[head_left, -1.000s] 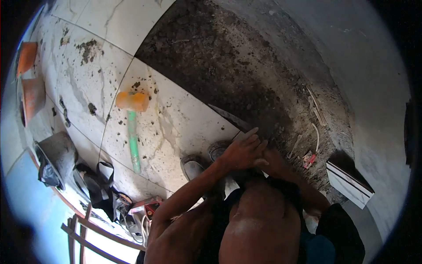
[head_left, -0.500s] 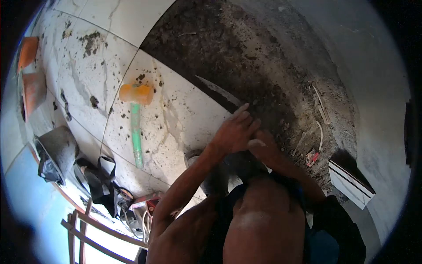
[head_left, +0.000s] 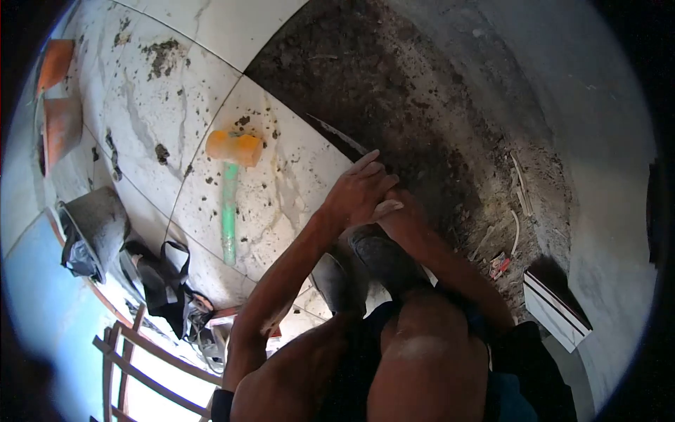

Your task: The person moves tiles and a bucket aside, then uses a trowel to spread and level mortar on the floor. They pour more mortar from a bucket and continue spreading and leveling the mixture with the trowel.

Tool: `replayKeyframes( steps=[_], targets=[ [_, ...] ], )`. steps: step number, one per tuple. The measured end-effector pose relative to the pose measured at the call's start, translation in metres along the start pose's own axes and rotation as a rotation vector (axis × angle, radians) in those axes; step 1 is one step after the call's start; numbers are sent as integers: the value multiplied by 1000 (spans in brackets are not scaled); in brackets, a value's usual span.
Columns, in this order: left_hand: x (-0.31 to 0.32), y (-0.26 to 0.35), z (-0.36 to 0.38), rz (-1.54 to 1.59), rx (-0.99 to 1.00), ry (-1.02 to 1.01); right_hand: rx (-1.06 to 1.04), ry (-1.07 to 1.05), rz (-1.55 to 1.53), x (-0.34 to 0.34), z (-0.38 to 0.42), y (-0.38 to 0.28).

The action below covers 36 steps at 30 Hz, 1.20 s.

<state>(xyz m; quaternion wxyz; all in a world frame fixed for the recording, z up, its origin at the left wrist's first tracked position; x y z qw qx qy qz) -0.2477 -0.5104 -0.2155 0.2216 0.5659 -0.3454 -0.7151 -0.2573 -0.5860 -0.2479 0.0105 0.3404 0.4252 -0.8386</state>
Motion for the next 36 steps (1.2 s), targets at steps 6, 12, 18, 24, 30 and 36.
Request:
replayKeyframes(
  steps=[6,12,18,24,30,36],
  targets=[
    [10,32,-6,-69,68,8,107,-73,-87,-21,22,12],
    [7,23,-1,-60,-21,22,-23,-45,-195,-23,11,2],
    [-21,-22,-7,-17,20,49,129,-205,-220,8,-38,1],
    [-20,-4,-7,-85,52,64,0,41,-71,-20,-20,-15],
    [-29,-1,-1,-122,51,93,16,-47,-44,-26,-24,-29],
    [-70,-39,10,-121,29,339,-309,117,315,-6,-65,-64]
  ],
)
Point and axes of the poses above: each hand's wrist, its own z-axis away from the middle knuckle, its own x-axis out of the palm, y = z × x, the point moved 8 cm from there along -z, towards the middle knuckle, and after that the axes turned 6 degrees about -x, right-handed, at the moved point
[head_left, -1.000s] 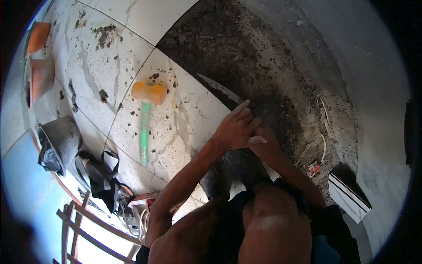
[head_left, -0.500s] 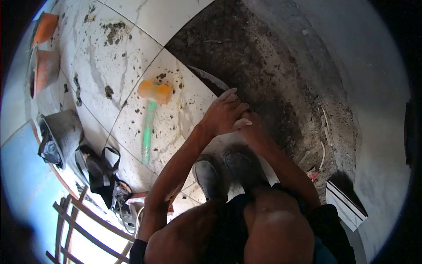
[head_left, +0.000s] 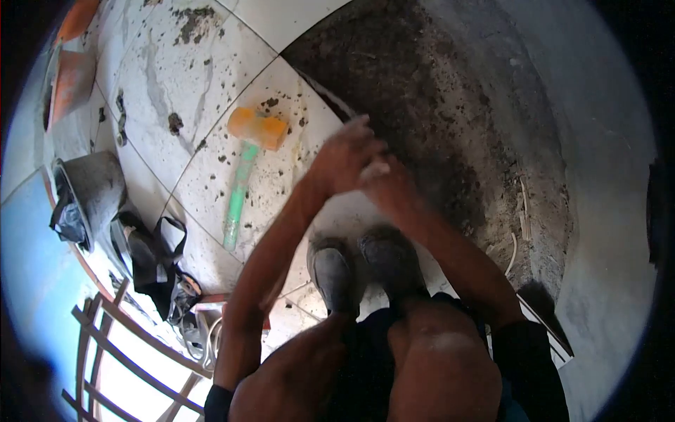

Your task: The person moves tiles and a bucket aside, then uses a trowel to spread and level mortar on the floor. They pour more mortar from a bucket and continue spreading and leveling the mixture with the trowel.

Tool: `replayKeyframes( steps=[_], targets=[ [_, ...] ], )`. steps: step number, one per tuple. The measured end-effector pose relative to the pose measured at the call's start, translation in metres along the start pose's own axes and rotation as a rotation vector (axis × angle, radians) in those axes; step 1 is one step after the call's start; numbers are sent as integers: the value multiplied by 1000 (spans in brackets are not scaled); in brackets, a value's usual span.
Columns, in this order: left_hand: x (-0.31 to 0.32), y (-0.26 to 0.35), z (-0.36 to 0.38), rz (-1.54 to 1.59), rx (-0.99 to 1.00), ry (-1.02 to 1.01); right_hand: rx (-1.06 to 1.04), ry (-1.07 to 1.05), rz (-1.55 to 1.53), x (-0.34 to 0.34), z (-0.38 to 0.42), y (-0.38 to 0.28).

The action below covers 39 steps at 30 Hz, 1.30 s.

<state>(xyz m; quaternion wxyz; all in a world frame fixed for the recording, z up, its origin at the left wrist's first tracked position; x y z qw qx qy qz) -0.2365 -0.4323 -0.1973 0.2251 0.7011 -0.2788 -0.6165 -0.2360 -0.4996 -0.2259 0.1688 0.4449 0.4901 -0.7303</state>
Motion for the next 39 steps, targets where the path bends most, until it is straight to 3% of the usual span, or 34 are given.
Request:
replayKeyframes(
  steps=[3,5,6,8,9,11,20,21,23,24,26,29,32,33,35,36,38,39],
  targets=[
    [-8,-14,-23,123,-78,-194,-16,-9,-44,-9,-30,1],
    [-1,-10,-26,98,-52,-179,219,-147,-142,5,-23,22],
    [5,-5,-25,92,-50,-180,218,-145,-140,10,-11,26],
    [18,12,-20,59,-25,-202,-76,-151,28,15,14,19],
    [25,21,-16,30,-3,-232,-77,-150,29,8,18,16],
    [26,28,-11,17,2,-210,233,-160,-274,-3,28,31],
    [32,26,-16,36,-50,-172,265,-342,-448,-9,21,48],
    [32,23,-16,63,-58,-156,260,-354,-446,-7,14,45],
    [24,-4,-21,115,-91,-118,205,-51,-308,-24,-2,33],
    [16,-13,-23,153,-100,-79,208,-50,-318,-20,-11,30],
    [10,-10,-23,108,-78,-100,-19,-214,-5,-11,-32,15],
    [6,-11,-27,57,-51,-124,106,-251,-20,0,-26,24],
    [9,13,-22,2,-10,-198,195,-132,-103,-12,2,22],
    [15,16,-17,34,-30,-227,195,-133,-94,0,6,28],
    [21,-3,-10,67,-61,-166,78,57,-55,19,12,32],
    [15,-10,-11,95,-92,-111,69,49,-52,9,2,28],
    [10,-15,-17,82,-103,-110,210,-226,-143,9,-20,29],
    [14,-14,-23,74,-113,-162,204,-221,-139,-1,-19,27]
  ],
)
Point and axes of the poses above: each hand's wrist, its own z-axis away from the middle knuckle, its own x-axis out of the palm, y = z × x, the point moved 8 cm from there along -z, towards the middle knuckle, and after that the axes turned 6 degrees about -x, right-handed, at the moved point
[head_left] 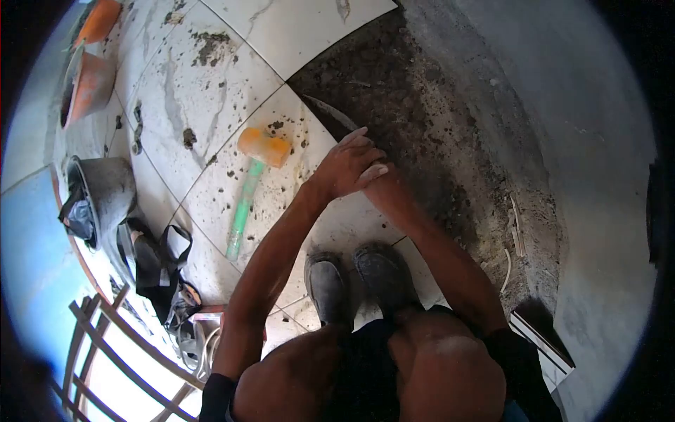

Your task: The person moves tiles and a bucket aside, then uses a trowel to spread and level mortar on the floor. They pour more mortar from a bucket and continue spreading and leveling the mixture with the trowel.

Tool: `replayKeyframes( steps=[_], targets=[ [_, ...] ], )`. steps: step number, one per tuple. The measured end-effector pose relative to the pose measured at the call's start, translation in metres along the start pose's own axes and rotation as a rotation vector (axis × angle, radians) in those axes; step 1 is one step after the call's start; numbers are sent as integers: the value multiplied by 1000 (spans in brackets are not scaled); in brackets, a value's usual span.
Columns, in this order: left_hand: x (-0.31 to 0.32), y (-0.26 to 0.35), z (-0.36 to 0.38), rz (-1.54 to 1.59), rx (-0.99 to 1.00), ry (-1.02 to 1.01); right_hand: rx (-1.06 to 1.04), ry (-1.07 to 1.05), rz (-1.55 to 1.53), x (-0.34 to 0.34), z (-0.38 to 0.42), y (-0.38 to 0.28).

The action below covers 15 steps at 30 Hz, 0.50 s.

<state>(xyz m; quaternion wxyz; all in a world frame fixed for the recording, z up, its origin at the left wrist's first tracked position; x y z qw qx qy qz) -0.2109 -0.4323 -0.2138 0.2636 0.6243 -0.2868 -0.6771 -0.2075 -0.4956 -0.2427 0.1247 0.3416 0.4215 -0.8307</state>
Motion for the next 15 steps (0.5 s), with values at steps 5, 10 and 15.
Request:
replayKeyframes(
  steps=[5,10,15],
  targets=[
    [4,24,-1,-47,79,-65,-199,243,126,-16,21,-7],
    [6,-11,-16,223,-34,-20,88,101,-247,-17,-9,16],
    [-11,35,-18,36,-19,85,-49,38,-28,-5,7,45]
  ],
)
Point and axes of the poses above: each hand's wrist, its own z-axis away from the middle knuckle, its own x-axis out of the palm, y = z × x, the point moved 8 cm from there along -z, towards the middle knuckle, and after that the axes turned 6 degrees about -x, right-handed, at the moved point
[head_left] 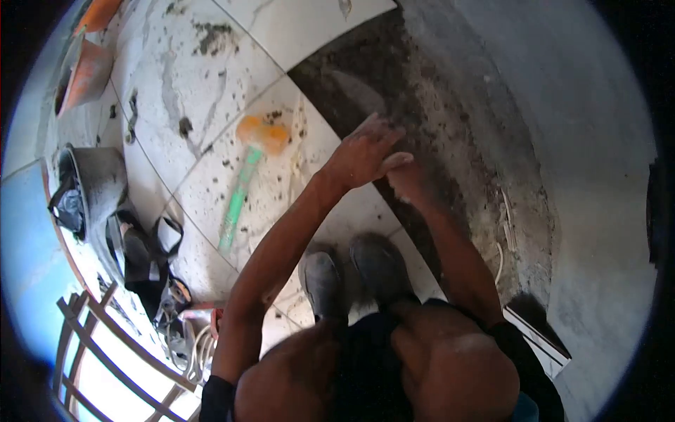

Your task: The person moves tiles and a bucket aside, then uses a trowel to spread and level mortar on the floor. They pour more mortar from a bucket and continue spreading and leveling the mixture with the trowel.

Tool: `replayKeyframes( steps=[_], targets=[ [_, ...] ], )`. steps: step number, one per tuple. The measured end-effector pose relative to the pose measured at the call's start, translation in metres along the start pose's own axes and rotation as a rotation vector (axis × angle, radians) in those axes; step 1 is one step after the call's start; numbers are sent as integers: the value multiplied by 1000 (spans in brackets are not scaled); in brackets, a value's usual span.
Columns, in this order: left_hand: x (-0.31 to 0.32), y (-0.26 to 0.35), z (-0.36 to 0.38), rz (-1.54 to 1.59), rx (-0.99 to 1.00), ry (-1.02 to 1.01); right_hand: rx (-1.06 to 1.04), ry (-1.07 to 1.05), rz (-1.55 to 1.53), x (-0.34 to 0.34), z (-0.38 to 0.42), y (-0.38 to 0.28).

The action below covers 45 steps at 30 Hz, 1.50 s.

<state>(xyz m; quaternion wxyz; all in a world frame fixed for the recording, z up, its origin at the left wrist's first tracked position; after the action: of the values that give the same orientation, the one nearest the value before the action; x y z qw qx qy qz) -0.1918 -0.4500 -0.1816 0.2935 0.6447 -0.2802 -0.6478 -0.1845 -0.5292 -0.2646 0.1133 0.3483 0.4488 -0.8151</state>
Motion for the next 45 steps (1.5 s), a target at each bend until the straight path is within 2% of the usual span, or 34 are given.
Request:
replayKeyframes(
  steps=[1,2,3,5,6,8,12,14,15,18,21,23,30,32,35,39,41,45],
  targets=[
    [-10,16,13,-55,49,216,169,-14,-255,-6,12,10],
    [-8,26,22,-54,58,221,327,-5,-506,-13,18,16],
    [-4,36,38,-5,52,231,334,5,-507,-18,21,11],
    [-1,57,73,73,91,233,7,198,-102,-42,25,-28],
    [-1,66,90,100,128,232,16,200,-102,-43,37,-36],
    [5,75,117,100,148,213,195,171,-267,-33,63,-39],
    [21,74,142,125,132,168,177,216,-183,-3,49,-41],
    [22,72,149,110,122,188,97,164,-86,0,32,-50],
    [22,69,152,99,101,226,110,171,-88,-4,32,-50],
    [33,55,163,57,54,175,266,130,-215,-5,48,-39],
    [36,44,176,52,27,204,201,223,-275,0,89,-36],
    [42,40,181,43,-2,201,233,73,-122,21,98,-24],
    [56,31,182,-103,-94,166,234,200,-266,5,142,-24],
    [56,29,183,-83,-93,168,218,120,-137,24,143,-17],
    [57,29,186,-57,-107,197,316,117,-181,15,154,-9],
    [56,23,186,-58,-156,231,256,243,-310,12,177,-16],
    [54,25,187,-64,-144,225,315,115,-290,27,177,-5],
    [57,22,186,-94,-156,255,278,270,-303,11,186,-9]
  ],
)
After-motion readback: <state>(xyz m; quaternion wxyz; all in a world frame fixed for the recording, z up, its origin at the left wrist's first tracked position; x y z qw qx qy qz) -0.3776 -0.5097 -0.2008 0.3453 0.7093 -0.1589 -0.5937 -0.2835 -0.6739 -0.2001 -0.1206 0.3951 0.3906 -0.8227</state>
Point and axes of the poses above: each hand's wrist, its own z-axis away from the middle knuckle, its own x-axis out of the palm, y = z × x, the point moved 8 cm from there along -z, towards the middle knuckle, and after that the axes turned 6 degrees about -x, right-handed, at the moved point
